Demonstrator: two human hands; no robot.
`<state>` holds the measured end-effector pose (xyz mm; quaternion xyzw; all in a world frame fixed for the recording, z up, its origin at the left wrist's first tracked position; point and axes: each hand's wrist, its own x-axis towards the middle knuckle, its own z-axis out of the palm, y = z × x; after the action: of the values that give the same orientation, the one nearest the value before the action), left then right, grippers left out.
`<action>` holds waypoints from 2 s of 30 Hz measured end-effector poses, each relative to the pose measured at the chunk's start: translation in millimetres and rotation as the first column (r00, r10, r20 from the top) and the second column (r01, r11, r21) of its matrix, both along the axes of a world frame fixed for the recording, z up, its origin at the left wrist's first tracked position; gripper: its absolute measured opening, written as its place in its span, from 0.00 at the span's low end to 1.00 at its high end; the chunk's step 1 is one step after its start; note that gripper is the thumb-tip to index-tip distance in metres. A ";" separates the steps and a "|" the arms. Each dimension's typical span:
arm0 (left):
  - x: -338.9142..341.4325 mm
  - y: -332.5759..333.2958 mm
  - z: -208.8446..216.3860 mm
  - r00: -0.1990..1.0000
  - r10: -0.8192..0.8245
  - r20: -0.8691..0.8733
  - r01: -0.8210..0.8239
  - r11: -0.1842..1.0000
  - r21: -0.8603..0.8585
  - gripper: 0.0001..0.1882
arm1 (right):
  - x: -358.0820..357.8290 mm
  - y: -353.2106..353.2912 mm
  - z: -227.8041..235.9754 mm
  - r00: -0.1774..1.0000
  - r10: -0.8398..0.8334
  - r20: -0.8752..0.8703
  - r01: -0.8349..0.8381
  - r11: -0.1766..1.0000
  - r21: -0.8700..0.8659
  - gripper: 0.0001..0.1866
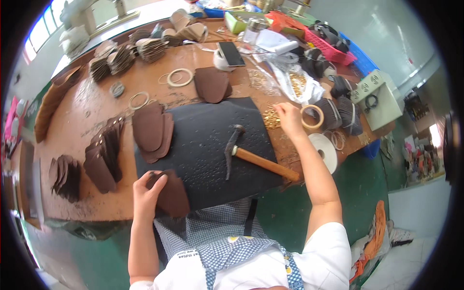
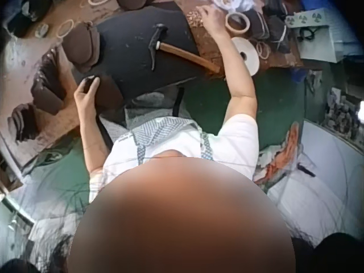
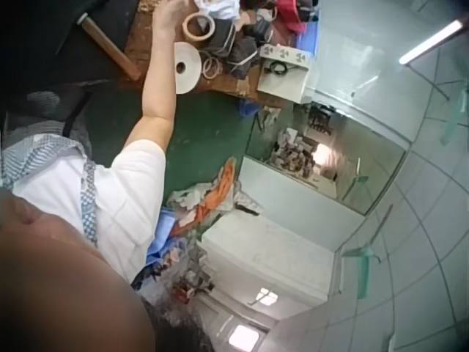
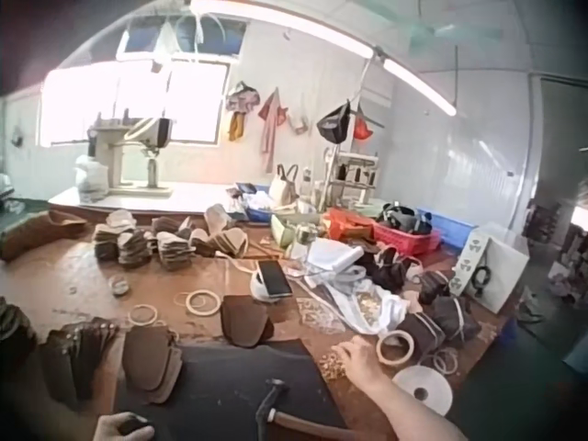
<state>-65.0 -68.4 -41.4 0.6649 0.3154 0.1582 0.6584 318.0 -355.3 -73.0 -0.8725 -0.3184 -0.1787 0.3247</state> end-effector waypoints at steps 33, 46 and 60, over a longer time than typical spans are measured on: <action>2.9 -28.3 5.1 0.985 -0.068 0.156 0.122 0.921 -0.370 0.11 | -249.2 121.2 38.8 0.630 0.648 -0.427 -0.443 0.752 0.487 0.07; 2.7 -32.1 19.5 0.967 -0.244 0.066 0.234 0.962 0.139 0.07 | -237.4 110.3 40.9 0.327 0.644 -0.692 -0.363 0.761 0.537 0.10; 5.1 -45.2 10.7 0.997 -0.014 0.076 0.043 0.922 -0.386 0.11 | -242.2 103.9 40.6 0.191 0.582 -0.790 -0.194 0.812 0.551 0.08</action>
<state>-60.0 -113.7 -30.7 0.5202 0.3068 0.1071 0.7898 75.8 -251.4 -32.3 -0.6252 -0.2458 0.4031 0.6214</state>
